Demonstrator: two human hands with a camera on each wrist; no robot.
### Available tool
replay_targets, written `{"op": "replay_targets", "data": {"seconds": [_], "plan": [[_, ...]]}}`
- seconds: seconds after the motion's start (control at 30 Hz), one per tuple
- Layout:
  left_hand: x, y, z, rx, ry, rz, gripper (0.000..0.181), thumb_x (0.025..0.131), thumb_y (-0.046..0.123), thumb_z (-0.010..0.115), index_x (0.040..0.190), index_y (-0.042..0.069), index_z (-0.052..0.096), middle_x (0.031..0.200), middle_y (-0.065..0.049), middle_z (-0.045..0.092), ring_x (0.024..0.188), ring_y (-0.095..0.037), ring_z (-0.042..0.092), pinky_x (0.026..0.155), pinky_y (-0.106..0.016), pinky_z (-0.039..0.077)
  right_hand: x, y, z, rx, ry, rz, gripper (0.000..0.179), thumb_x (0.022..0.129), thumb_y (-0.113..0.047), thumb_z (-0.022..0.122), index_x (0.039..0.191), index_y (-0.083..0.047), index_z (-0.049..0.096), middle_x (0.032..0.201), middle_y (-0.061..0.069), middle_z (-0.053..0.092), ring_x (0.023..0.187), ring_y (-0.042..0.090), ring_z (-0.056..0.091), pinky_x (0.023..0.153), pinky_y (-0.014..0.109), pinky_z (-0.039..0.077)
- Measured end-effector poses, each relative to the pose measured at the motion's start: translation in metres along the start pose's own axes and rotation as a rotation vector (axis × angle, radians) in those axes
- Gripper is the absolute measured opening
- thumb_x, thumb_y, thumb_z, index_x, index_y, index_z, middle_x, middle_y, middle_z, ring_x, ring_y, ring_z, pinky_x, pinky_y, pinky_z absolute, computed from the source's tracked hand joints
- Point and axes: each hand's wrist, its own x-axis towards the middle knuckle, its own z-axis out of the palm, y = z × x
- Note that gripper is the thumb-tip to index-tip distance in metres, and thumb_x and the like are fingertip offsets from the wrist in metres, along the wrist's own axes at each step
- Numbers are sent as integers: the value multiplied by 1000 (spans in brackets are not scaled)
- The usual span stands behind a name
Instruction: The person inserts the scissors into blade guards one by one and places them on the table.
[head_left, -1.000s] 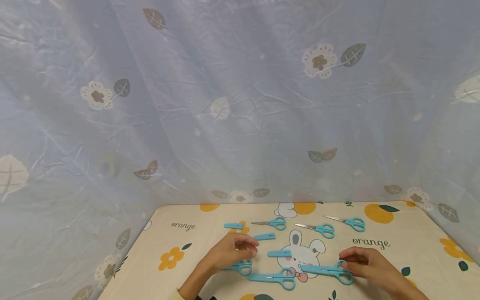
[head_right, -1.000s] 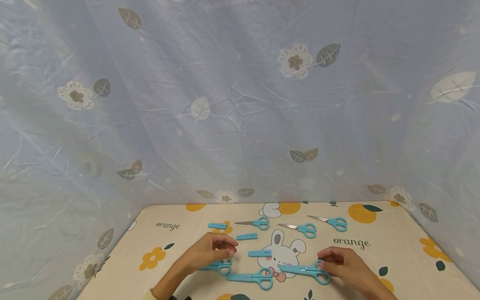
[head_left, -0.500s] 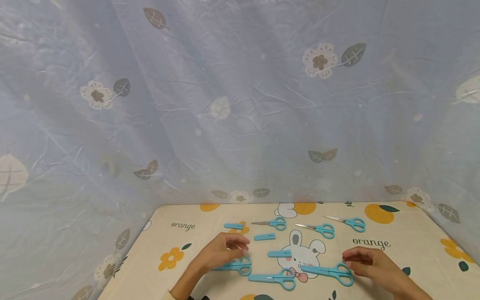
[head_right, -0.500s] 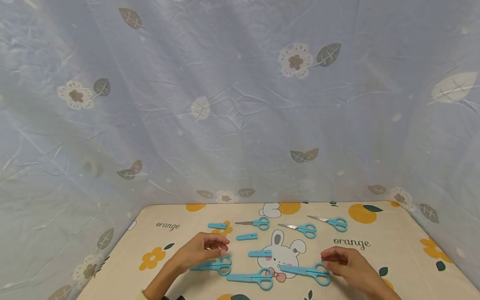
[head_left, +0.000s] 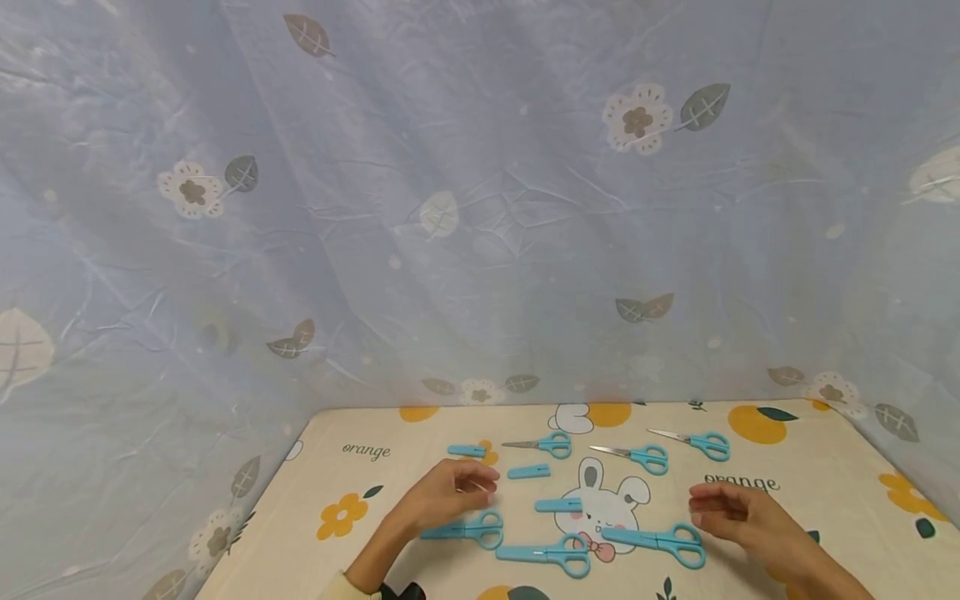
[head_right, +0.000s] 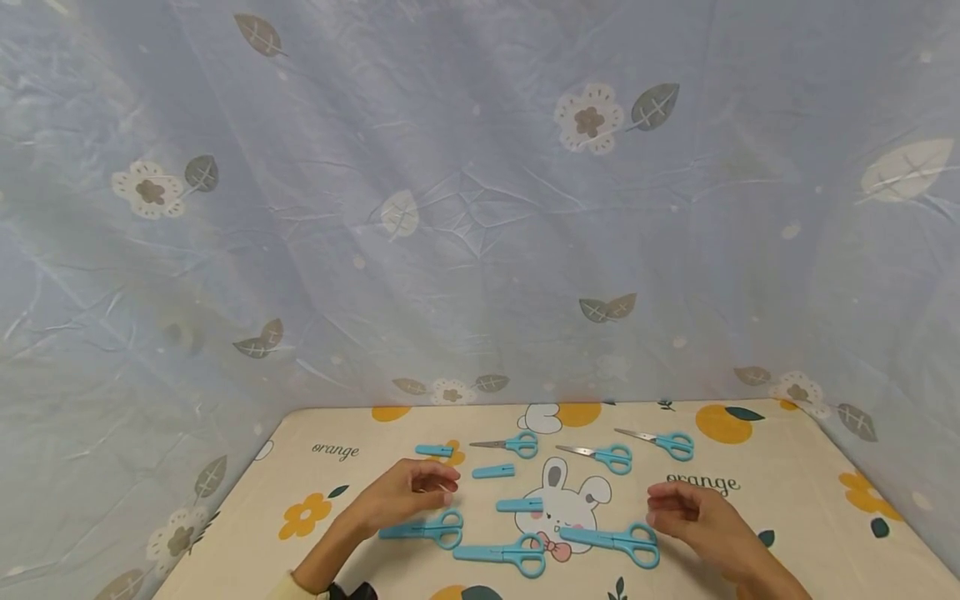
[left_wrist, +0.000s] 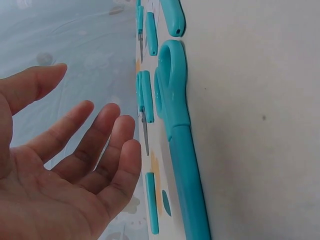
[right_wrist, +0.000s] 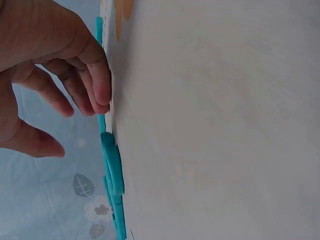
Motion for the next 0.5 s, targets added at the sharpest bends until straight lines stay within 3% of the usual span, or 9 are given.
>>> {"op": "replay_targets", "data": {"seconds": [0.27,0.5], "plan": [[7,4,7,22,-23,9,50,102,22,75,146,2,63,130,-16,74,119,-28,72,100,-39,60,8,-7,-3,-104,33,-35,69,99,-32,79,146,12,54,137,24,70,115,27,72,91,31,62],[18,13,16,43,-28,22,50,100,28,77,145,9,65,133,-14,73,119,-28,71,100,-43,60,20,-18,-12,-208,30,-100,67,100,-38,77,146,7,58,138,21,70,121,32,70,97,43,61]]}}
